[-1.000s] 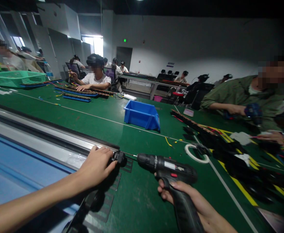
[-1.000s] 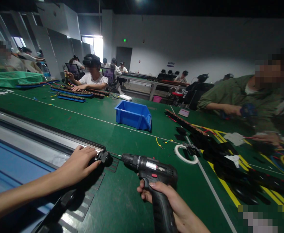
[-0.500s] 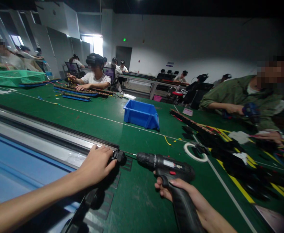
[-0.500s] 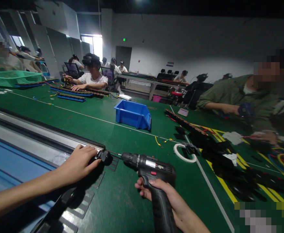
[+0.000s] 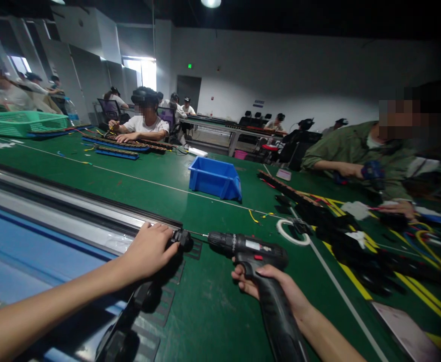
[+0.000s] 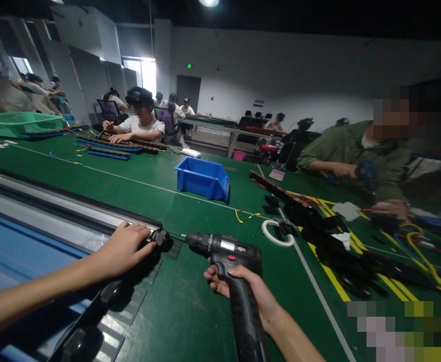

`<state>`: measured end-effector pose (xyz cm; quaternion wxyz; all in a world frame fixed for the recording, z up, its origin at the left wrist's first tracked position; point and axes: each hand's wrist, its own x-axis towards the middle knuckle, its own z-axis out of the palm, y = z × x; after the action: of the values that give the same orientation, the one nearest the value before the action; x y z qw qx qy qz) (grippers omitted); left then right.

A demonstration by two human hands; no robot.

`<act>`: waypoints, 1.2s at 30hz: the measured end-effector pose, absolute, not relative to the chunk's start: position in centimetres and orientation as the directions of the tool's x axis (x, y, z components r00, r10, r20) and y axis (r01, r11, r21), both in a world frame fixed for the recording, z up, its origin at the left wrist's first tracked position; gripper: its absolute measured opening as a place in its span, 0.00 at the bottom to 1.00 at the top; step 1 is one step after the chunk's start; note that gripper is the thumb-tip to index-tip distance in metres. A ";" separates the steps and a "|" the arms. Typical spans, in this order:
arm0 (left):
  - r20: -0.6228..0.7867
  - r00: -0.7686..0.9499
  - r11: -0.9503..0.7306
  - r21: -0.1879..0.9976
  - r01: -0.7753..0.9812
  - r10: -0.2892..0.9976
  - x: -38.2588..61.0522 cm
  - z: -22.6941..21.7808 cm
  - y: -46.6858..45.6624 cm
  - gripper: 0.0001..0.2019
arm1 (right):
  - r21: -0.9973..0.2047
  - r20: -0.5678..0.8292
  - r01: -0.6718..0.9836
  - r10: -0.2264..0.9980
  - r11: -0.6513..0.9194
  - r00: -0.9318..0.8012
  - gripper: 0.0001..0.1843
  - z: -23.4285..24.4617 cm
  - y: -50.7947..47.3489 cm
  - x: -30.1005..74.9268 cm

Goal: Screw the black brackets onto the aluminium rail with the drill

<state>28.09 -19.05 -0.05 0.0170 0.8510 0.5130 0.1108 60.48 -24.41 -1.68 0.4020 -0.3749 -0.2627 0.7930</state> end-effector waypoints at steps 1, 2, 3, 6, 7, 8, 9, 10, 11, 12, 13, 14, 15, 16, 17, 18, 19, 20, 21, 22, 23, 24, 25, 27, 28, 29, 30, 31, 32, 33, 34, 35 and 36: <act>0.176 0.449 -0.473 0.137 0.870 0.876 28.1 -0.1 -19.1 0.19 | -0.721 -0.378 -0.438 0.835 -0.537 -0.400 0.20 -1.7 -24.4 60.5; 0.179 0.449 -0.474 0.132 0.871 0.875 28.1 -0.1 -19.1 0.19 | -0.723 -0.374 -0.436 0.834 -0.536 -0.406 0.21 -1.8 -24.4 60.5; 0.182 0.450 -0.474 0.128 0.871 0.874 28.0 -0.2 -19.1 0.19 | -0.723 -0.370 -0.435 0.833 -0.536 -0.411 0.21 -1.9 -24.4 60.6; 0.190 0.452 -0.478 0.126 0.869 0.872 27.9 -0.4 -19.0 0.19 | -0.719 -0.360 -0.444 0.832 -0.535 -0.422 0.22 -2.3 -24.4 60.8; 0.193 0.453 -0.480 0.126 0.868 0.871 27.9 -0.5 -19.0 0.19 | -0.716 -0.358 -0.447 0.832 -0.535 -0.424 0.22 -2.4 -24.4 60.9; 0.195 0.454 -0.481 0.126 0.868 0.869 27.9 -0.5 -19.0 0.19 | -0.715 -0.354 -0.452 0.834 -0.533 -0.423 0.22 -2.5 -24.4 60.9; 0.197 0.454 -0.482 0.126 0.867 0.869 27.8 -0.6 -19.0 0.19 | -0.714 -0.351 -0.458 0.837 -0.529 -0.420 0.22 -2.6 -24.5 61.0; 0.200 0.454 -0.482 0.127 0.867 0.868 27.8 -0.6 -19.0 0.19 | -0.712 -0.349 -0.465 0.840 -0.526 -0.417 0.22 -2.7 -24.5 61.0; 0.204 0.453 -0.483 0.129 0.866 0.868 27.8 -0.6 -19.0 0.19 | -0.708 -0.346 -0.473 0.842 -0.524 -0.413 0.22 -2.7 -24.6 61.1; 0.208 0.453 -0.484 0.130 0.866 0.867 27.7 -0.7 -19.0 0.19 | -0.703 -0.344 -0.484 0.845 -0.520 -0.409 0.22 -2.8 -24.6 61.1; 0.213 0.454 -0.486 0.131 0.864 0.865 27.7 -0.7 -19.0 0.20 | -0.697 -0.341 -0.498 0.849 -0.516 -0.403 0.21 -2.8 -24.7 61.1; 0.217 0.456 -0.489 0.129 0.863 0.863 27.7 -0.8 -19.0 0.20 | -0.690 -0.338 -0.514 0.855 -0.509 -0.393 0.21 -2.9 -24.7 61.1; 0.221 0.459 -0.492 0.126 0.861 0.860 27.6 -0.9 -19.0 0.20 | -0.683 -0.335 -0.533 0.863 -0.499 -0.379 0.20 -3.0 -24.8 61.2; 0.224 0.462 -0.496 0.125 0.860 0.858 27.6 -1.0 -18.9 0.21 | -0.675 -0.331 -0.555 0.872 -0.486 -0.361 0.20 -3.1 -24.8 61.2; 0.226 0.464 -0.499 0.127 0.858 0.856 27.6 -1.1 -18.9 0.21 | -0.667 -0.328 -0.578 0.881 -0.471 -0.340 0.20 -3.2 -24.8 61.2; 0.227 0.466 -0.501 0.133 0.855 0.855 27.6 -1.2 -18.9 0.21 | -0.657 -0.325 -0.600 0.890 -0.455 -0.319 0.19 -3.3 -24.8 61.2; 0.229 0.465 -0.502 0.142 0.853 0.855 27.6 -1.3 -18.8 0.22 | -0.649 -0.322 -0.620 0.898 -0.441 -0.301 0.19 -3.4 -24.8 61.2; 0.231 0.463 -0.502 0.155 0.851 0.856 27.6 -1.3 -18.8 0.22 | -0.642 -0.316 -0.638 0.905 -0.425 -0.286 0.19 -3.4 -24.7 61.2; 0.230 0.459 -0.500 0.170 0.849 0.858 27.6 -1.3 -18.8 0.23 | -0.637 -0.307 -0.652 0.912 -0.410 -0.273 0.19 -3.5 -24.7 61.2; 0.225 0.452 -0.494 0.190 0.849 0.863 27.6 -1.3 -18.7 0.23 | -0.633 -0.297 -0.667 0.919 -0.394 -0.261 0.19 -3.5 -24.7 61.1; 0.212 0.440 -0.481 0.220 0.849 0.873 27.6 -1.2 -18.7 0.24 | -0.627 -0.286 -0.682 0.926 -0.377 -0.249 0.18 -3.6 -24.7 61.1; 0.194 0.420 -0.460 0.265 0.848 0.886 27.5 -1.0 -18.5 0.25 | -0.619 -0.276 -0.697 0.932 -0.361 -0.237 0.18 -3.6 -24.8 61.1; 0.175 0.391 -0.428 0.320 0.845 0.904 27.5 -0.8 -18.4 0.25 | -0.610 -0.270 -0.712 0.936 -0.349 -0.228 0.18 -3.6 -24.8 61.1; 0.155 0.316 -0.352 0.434 0.829 0.936 27.5 -0.1 -17.8 0.25 | -0.590 -0.268 -0.733 0.938 -0.339 -0.218 0.19 -3.6 -24.9 61.1; 0.171 0.281 -0.329 0.470 0.819 0.944 27.7 0.4 -17.5 0.25 | -0.582 -0.270 -0.740 0.939 -0.337 -0.215 0.19 -3.6 -25.0 61.1; 0.207 0.263 -0.332 0.484 0.809 0.942 28.2 1.0 -17.2 0.23 | -0.577 -0.271 -0.745 0.939 -0.335 -0.212 0.19 -3.6 -25.1 61.1; 0.260 0.265 -0.362 0.478 0.800 0.928 28.9 1.6 -16.9 0.21 | -0.574 -0.273 -0.749 0.939 -0.333 -0.208 0.19 -3.6 -25.1 61.1; 0.316 0.295 -0.417 0.457 0.786 0.902 29.9 2.3 -16.7 0.19 | -0.572 -0.273 -0.751 0.940 -0.329 -0.204 0.18 -3.6 -25.1 61.1; 0.367 0.342 -0.484 0.430 0.762 0.865 31.2 3.0 -16.5 0.17 | -0.572 -0.271 -0.753 0.942 -0.324 -0.198 0.18 -3.6 -25.1 61.0; 0.406 0.396 -0.551 0.406 0.729 0.823 32.9 3.7 -16.3 0.15 | -0.573 -0.269 -0.755 0.943 -0.320 -0.196 0.18 -3.7 -25.1 61.0; 0.421 0.456 -0.610 0.388 0.691 0.784 34.9 4.2 -16.2 0.14 | -0.572 -0.269 -0.755 0.943 -0.320 -0.196 0.17 -3.7 -25.1 61.0; 0.428 0.513 -0.663 0.371 0.651 0.744 37.2 4.7 -16.0 0.12 | -0.572 -0.269 -0.756 0.944 -0.317 -0.192 0.17 -3.8 -25.0 61.1; 0.423 0.570 -0.708 0.360 0.608 0.704 39.7 5.0 -15.7 0.11 | -0.576 -0.269 -0.756 0.945 -0.311 -0.184 0.16 -3.9 -25.0 61.1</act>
<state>39.65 -15.73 5.03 0.0875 0.8817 0.3721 0.2766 61.13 -25.01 -3.92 0.5649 -0.2982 -0.1590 0.7528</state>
